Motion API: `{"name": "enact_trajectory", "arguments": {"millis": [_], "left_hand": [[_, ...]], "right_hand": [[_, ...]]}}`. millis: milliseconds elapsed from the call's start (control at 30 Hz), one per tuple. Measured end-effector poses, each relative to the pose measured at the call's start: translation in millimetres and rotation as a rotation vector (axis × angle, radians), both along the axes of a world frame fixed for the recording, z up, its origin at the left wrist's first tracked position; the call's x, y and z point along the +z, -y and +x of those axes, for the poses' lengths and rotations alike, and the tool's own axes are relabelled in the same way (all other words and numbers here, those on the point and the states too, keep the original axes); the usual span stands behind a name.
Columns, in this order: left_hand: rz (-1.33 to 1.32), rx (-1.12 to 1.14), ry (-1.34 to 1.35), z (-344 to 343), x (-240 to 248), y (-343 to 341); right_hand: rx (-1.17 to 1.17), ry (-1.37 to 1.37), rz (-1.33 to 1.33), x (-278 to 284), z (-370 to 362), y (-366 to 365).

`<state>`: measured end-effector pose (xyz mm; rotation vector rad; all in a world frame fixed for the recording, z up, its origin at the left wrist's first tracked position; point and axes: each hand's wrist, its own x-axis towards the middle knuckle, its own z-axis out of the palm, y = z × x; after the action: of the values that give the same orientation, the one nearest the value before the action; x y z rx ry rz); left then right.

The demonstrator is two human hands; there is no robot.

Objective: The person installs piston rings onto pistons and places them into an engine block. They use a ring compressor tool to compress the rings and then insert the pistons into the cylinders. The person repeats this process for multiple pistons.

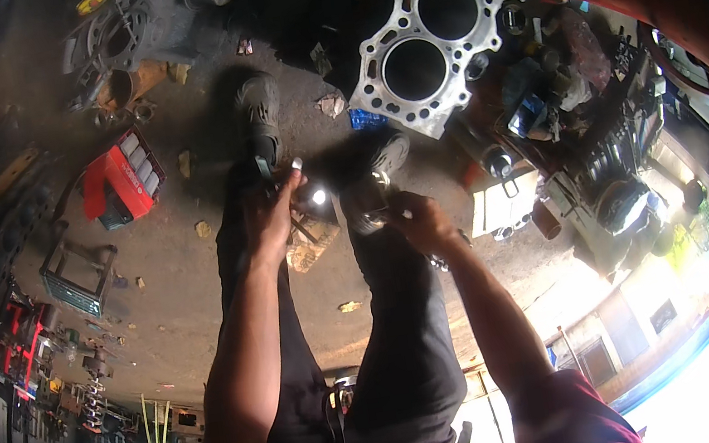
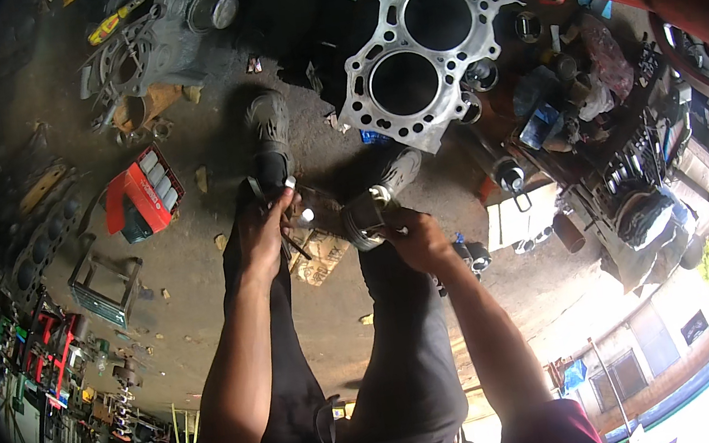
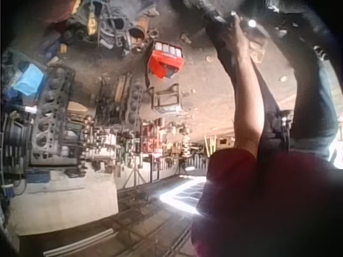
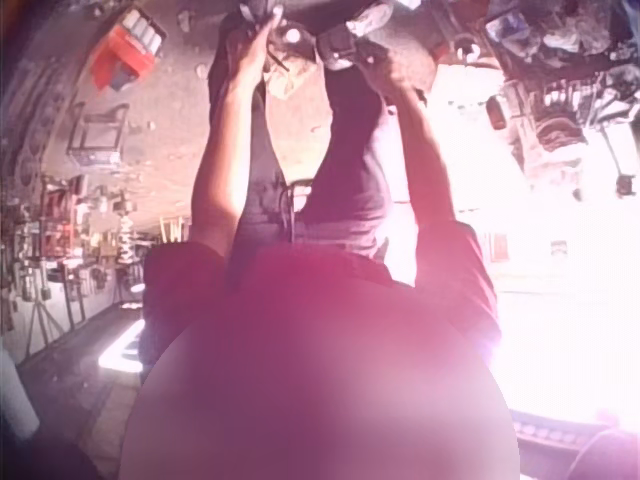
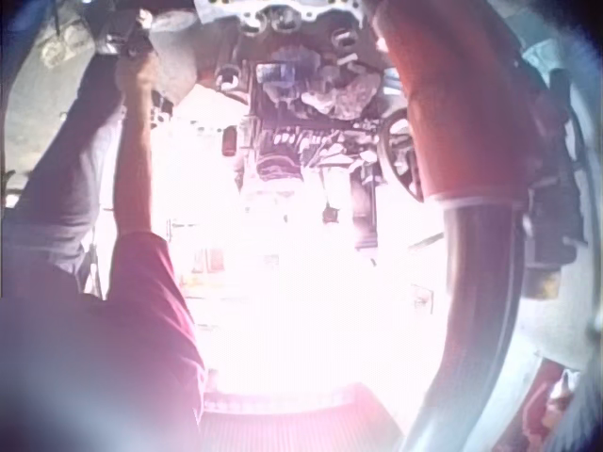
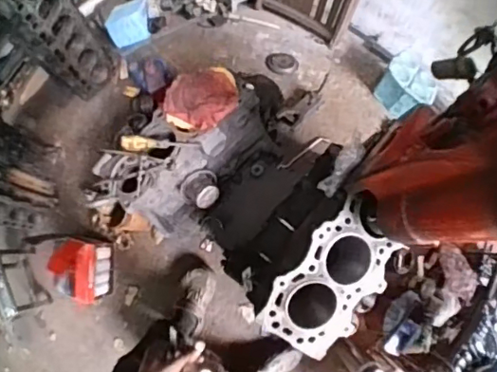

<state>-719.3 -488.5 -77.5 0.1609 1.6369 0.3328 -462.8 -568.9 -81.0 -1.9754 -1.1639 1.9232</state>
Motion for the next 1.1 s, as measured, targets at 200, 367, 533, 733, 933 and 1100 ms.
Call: {"name": "enact_trajectory", "arguments": {"millis": [200,367,533,733,933,1100], "left_hand": [[0.056,-0.009,-0.040,-34,12,-10],[0.137,-0.064,-0.001,-59,38,-27],[0.150,-0.162,0.024,-69,53,-36],[0.124,-0.060,0.087,-60,63,-33],[0.121,-0.196,0.065,-32,86,-30],[0.129,-0.230,0.129,-4,89,-21]], "right_hand": [[-0.604,-0.823,-0.600,62,41,3],[-0.845,-1.085,-0.522,72,25,7],[-0.874,-1.147,-0.410,83,6,-4],[-0.638,-0.781,-0.338,144,23,-69],[0.078,0.239,0.576,150,37,-133],[0.105,0.514,0.774,100,66,-154]]}}
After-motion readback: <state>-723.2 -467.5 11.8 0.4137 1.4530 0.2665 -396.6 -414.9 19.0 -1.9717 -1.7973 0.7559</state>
